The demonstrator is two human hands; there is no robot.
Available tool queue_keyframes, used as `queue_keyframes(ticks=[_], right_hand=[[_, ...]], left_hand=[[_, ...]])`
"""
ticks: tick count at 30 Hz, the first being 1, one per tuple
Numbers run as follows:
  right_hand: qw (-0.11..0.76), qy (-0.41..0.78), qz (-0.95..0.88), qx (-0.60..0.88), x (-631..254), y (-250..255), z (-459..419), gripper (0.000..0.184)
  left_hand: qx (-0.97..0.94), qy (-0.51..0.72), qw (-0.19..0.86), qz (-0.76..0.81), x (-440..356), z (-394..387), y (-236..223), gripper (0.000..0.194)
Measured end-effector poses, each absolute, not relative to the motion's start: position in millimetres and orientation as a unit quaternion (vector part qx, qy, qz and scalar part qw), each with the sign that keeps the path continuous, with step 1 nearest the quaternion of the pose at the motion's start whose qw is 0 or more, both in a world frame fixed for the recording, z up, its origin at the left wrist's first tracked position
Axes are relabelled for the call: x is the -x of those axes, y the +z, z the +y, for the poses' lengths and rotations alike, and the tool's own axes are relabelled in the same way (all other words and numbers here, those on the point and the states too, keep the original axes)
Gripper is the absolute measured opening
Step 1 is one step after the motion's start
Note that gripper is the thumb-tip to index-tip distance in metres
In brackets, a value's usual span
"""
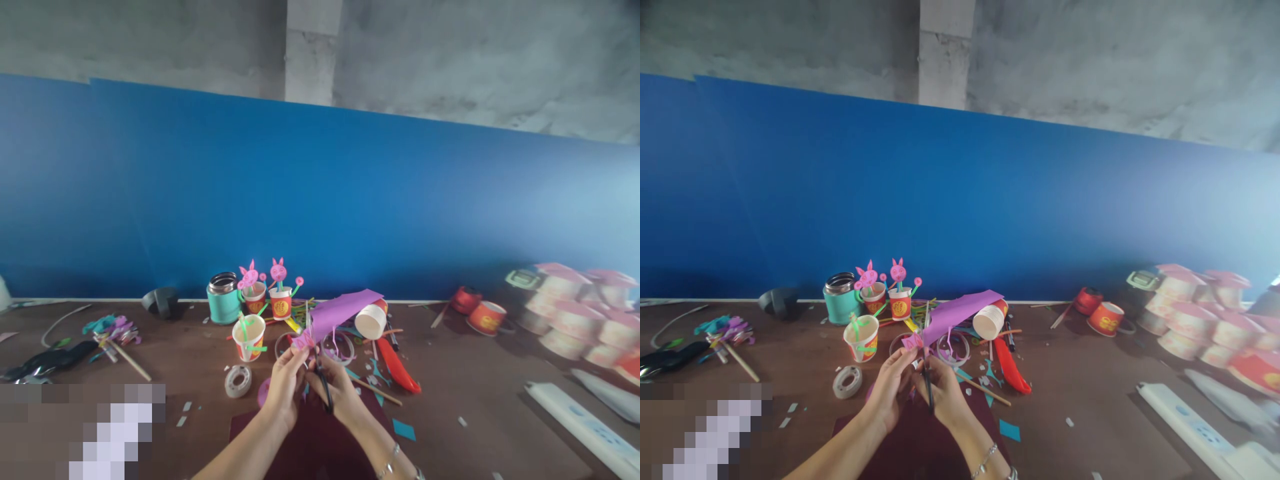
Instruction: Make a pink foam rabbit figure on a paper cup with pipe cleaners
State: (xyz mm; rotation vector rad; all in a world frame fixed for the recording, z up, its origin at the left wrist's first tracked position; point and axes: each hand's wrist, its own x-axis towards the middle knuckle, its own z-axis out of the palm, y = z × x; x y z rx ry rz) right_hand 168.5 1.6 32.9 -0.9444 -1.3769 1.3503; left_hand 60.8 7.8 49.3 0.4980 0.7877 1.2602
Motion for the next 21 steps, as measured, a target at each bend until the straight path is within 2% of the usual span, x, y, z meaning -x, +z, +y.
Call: queue_keyframes(ticks=[8,21], right_hand=[[0.479,0.517,-0.593,0.391,-169.4,32.5,2.3,0.038],[0.460,0.533,-0.579,0.412,-168.5,37.3,1.4,0.042]], left_hand=[[-0.238,0.566,0.710,0.345,-59.3,10.1,46.3,0.045],[-0.271,0.559,0.698,0.356,-55.6,14.6,43.1,0.043]])
